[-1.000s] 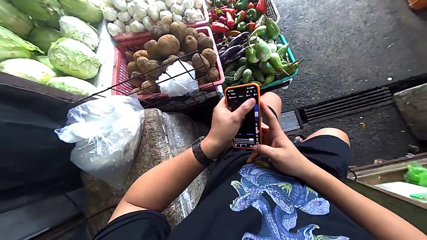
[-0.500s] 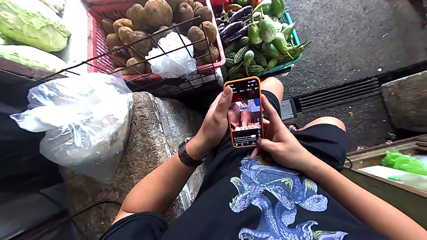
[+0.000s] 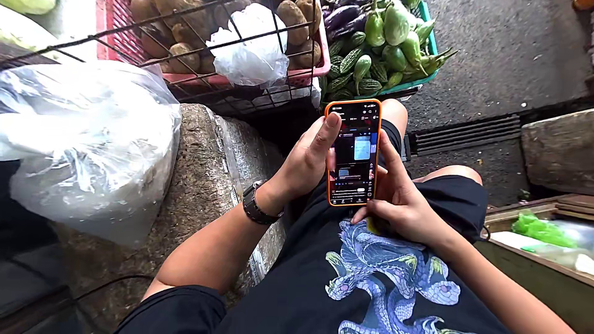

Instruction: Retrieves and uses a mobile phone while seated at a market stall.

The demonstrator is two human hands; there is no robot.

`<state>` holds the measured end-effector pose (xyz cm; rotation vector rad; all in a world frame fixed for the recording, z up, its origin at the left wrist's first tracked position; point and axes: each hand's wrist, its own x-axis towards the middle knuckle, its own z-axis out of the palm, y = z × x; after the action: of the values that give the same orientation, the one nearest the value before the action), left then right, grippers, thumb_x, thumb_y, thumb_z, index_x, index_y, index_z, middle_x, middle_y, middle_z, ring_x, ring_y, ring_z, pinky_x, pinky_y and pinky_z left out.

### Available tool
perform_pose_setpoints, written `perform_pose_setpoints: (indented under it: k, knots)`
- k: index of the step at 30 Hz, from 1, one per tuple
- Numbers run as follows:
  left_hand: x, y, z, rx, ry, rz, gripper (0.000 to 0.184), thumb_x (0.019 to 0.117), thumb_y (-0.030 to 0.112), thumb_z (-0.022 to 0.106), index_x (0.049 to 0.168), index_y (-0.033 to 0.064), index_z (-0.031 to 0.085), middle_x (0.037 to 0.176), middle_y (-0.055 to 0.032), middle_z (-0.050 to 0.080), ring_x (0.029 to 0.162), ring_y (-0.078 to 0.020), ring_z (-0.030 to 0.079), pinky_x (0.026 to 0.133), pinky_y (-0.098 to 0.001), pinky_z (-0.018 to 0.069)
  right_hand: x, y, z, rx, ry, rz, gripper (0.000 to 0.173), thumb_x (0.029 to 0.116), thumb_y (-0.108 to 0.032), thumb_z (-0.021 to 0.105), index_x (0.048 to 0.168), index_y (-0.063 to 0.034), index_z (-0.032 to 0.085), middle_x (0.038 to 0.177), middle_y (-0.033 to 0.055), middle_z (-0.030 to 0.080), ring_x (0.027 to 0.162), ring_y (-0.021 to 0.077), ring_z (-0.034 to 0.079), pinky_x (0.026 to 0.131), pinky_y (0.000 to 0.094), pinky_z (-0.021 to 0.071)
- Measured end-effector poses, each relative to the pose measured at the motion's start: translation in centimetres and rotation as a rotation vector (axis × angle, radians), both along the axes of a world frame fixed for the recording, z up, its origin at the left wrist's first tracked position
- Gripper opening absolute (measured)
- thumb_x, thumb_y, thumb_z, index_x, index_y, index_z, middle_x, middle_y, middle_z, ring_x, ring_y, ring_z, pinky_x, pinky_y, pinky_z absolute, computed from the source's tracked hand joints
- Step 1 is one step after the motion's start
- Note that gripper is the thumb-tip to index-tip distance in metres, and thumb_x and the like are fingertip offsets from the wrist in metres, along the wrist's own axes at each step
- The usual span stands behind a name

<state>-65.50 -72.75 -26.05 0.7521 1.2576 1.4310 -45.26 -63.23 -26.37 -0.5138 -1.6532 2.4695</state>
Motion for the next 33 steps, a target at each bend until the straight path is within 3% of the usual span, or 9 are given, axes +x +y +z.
perform_pose_setpoints:
  k: [2,5,9,18,21,24,27,29,33]
  knots:
    - [0.0,-0.1,0.5,-0.015,-0.017,0.003,0.059,0.1099,0.052,0.022,0.141,0.0099,0.048,0.121,-0.0046,0.069,0.112,-0.0125,0.067,0.099,-0.0347,0.0569,0.1,0.1,-0.1,-0.034,0.031,0.014,0.109,0.0795,0.019,0.043,0.164,-0.0329,-0.002,0.149,0.0158,0.048,0.107,0.0352,0.071,0.071,0.0507,0.0669]
    - [0.3,-0.5,1.3,-0.043,-0.017,-0.010,0.059,0.1099,0.053,0.020,0.142,0.0128,0.048,0.119,-0.0025,0.069,0.106,-0.0101,0.069,0.092,-0.0321,0.0596,0.3,0.0,-0.3,-0.047,0.013,-0.005,0.108,0.0825,0.015,0.051,0.163,-0.0364,0.001,0.147,0.0160,0.050,0.104,0.0355,0.072,0.070,0.0499,0.0669]
    - [0.2,-0.4,1.0,-0.045,-0.039,-0.036,0.063,0.1090,0.055,0.018,0.146,0.0130,0.046,0.125,-0.0033,0.067,0.110,-0.0118,0.068,0.096,-0.0336,0.0584,0.2,0.2,-0.3,-0.014,-0.011,-0.019,0.112,0.0850,0.014,0.063,0.163,-0.0371,0.001,0.147,0.0152,0.050,0.105,0.0360,0.071,0.072,0.0504,0.0672]
    - [0.2,0.0,0.4,-0.049,-0.026,-0.090,0.067,0.1081,0.058,0.016,0.144,0.0108,0.048,0.125,-0.0055,0.068,0.113,-0.0150,0.068,0.098,-0.0347,0.0576,1.2,0.4,0.1,0.028,-0.073,-0.039,0.115,0.0847,0.011,0.070,0.164,-0.0372,0.001,0.143,0.0137,0.055,0.103,0.0326,0.072,0.075,0.0449,0.0676]
    - [-0.2,0.1,-0.2,-0.010,-0.010,-0.074,0.057,0.1110,0.047,0.019,0.139,0.0084,0.052,0.121,-0.0069,0.069,0.112,-0.0159,0.068,0.099,-0.0359,0.0565,1.1,0.5,0.1,0.035,-0.056,-0.025,0.112,0.0865,0.010,0.067,0.164,-0.0347,-0.001,0.144,0.0143,0.054,0.105,0.0332,0.072,0.078,0.0461,0.0672]
    - [-0.2,0.4,-0.4,-0.007,0.031,-0.031,0.046,0.1115,0.031,0.021,0.127,0.0072,0.058,0.111,-0.0057,0.072,0.105,-0.0147,0.070,0.094,-0.0357,0.0587,0.9,0.5,-0.1,0.048,-0.041,-0.013,0.111,0.0866,0.011,0.065,0.164,-0.0325,-0.002,0.142,0.0160,0.055,0.102,0.0348,0.072,0.072,0.0483,0.0677]
    - [0.0,0.5,-0.3,-0.017,0.040,-0.006,0.045,0.1109,0.026,0.022,0.126,0.0060,0.060,0.110,-0.0063,0.072,0.102,-0.0153,0.071,0.091,-0.0355,0.0601,0.8,0.4,0.0,0.084,-0.047,-0.011,0.115,0.0839,0.015,0.065,0.164,-0.0311,-0.005,0.140,0.0160,0.056,0.098,0.0325,0.073,0.069,0.0449,0.0677]
    - [0.0,0.6,-0.2,-0.018,0.036,-0.002,0.043,0.1104,0.025,0.023,0.125,0.0064,0.059,0.109,-0.0057,0.072,0.101,-0.0143,0.071,0.088,-0.0340,0.0606,0.8,0.3,0.1,0.097,-0.048,-0.012,0.111,0.0850,0.016,0.057,0.164,-0.0302,-0.005,0.137,0.0151,0.058,0.093,0.0301,0.074,0.064,0.0427,0.0673]
    - [0.0,0.5,-0.4,0.007,0.013,-0.003,0.043,0.1095,0.022,0.023,0.126,0.0033,0.058,0.109,-0.0072,0.071,0.101,-0.0147,0.071,0.091,-0.0349,0.0595,1.2,0.5,0.0,0.014,0.013,0.011,0.107,0.0799,0.017,0.042,0.164,-0.0294,-0.004,0.144,0.0168,0.052,0.100,0.0334,0.073,0.065,0.0486,0.0670]
